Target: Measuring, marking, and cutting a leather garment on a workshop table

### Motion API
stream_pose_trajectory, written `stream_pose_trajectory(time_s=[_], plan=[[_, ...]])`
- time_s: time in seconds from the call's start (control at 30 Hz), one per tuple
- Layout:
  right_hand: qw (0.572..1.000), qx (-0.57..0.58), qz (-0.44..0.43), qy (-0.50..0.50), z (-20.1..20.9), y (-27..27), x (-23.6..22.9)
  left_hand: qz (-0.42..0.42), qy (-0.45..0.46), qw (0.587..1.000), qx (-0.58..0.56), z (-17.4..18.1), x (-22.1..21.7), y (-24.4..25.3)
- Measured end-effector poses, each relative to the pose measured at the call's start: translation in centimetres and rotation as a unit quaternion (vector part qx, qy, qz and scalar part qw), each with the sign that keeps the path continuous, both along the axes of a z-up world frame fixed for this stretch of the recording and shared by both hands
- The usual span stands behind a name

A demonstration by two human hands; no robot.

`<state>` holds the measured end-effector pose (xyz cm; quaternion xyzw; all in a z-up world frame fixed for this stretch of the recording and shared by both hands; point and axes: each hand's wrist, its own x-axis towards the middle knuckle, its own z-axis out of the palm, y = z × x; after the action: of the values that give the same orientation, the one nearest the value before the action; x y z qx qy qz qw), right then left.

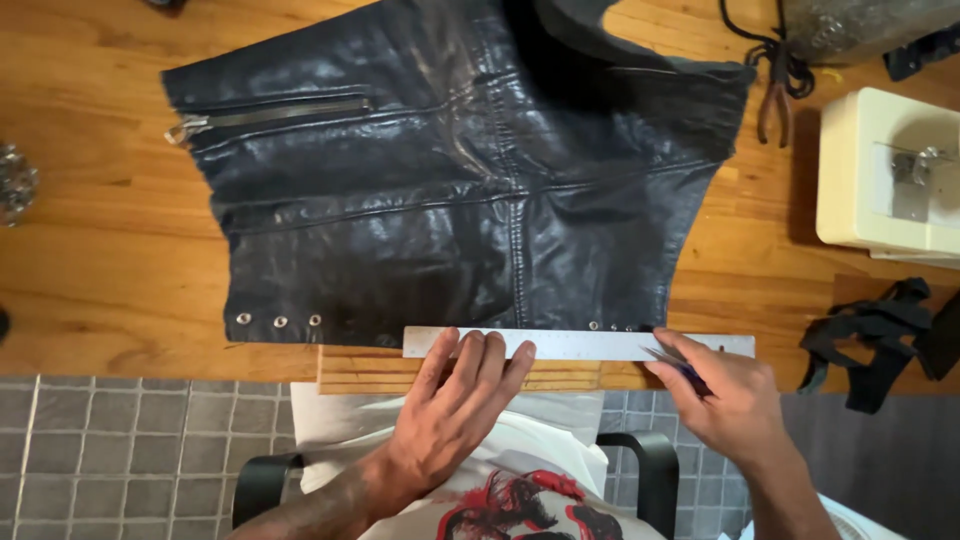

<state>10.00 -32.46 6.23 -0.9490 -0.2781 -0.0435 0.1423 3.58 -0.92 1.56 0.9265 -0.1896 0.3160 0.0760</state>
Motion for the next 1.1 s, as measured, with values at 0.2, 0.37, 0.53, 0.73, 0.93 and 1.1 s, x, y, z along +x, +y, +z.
stream_pose_trajectory(time_s=[0.2, 0.37, 0.53, 0.73, 0.93, 1.1], plan=[[0.999, 0.005, 0.003, 0.043, 2.0, 0.5, 0.7, 0.012, -0.019, 1.000, -0.011, -0.2, -0.1, 0.0], [0.995, 0.020, 0.022, 0.094, 5.1, 3.1, 1.3, -0.003, -0.021, 1.000, -0.016, -0.1, -0.1, 0.3], [0.993, -0.016, 0.040, 0.111, 4.7, 4.3, 1.9, 0.004, -0.020, 1.000, -0.007, -0.4, -0.4, 0.4], [0.987, -0.055, 0.129, 0.071, 4.0, 5.3, 3.4, -0.002, -0.012, 1.000, -0.009, -0.5, -0.4, 0.3], [0.970, -0.087, 0.225, -0.032, 3.5, 6.8, 4.3, 0.001, -0.020, 1.000, -0.006, -0.4, -0.3, 0.3], [0.970, -0.140, 0.189, 0.052, 3.6, 8.6, 4.6, 0.006, -0.021, 1.000, -0.001, -0.4, -0.4, 0.3]])
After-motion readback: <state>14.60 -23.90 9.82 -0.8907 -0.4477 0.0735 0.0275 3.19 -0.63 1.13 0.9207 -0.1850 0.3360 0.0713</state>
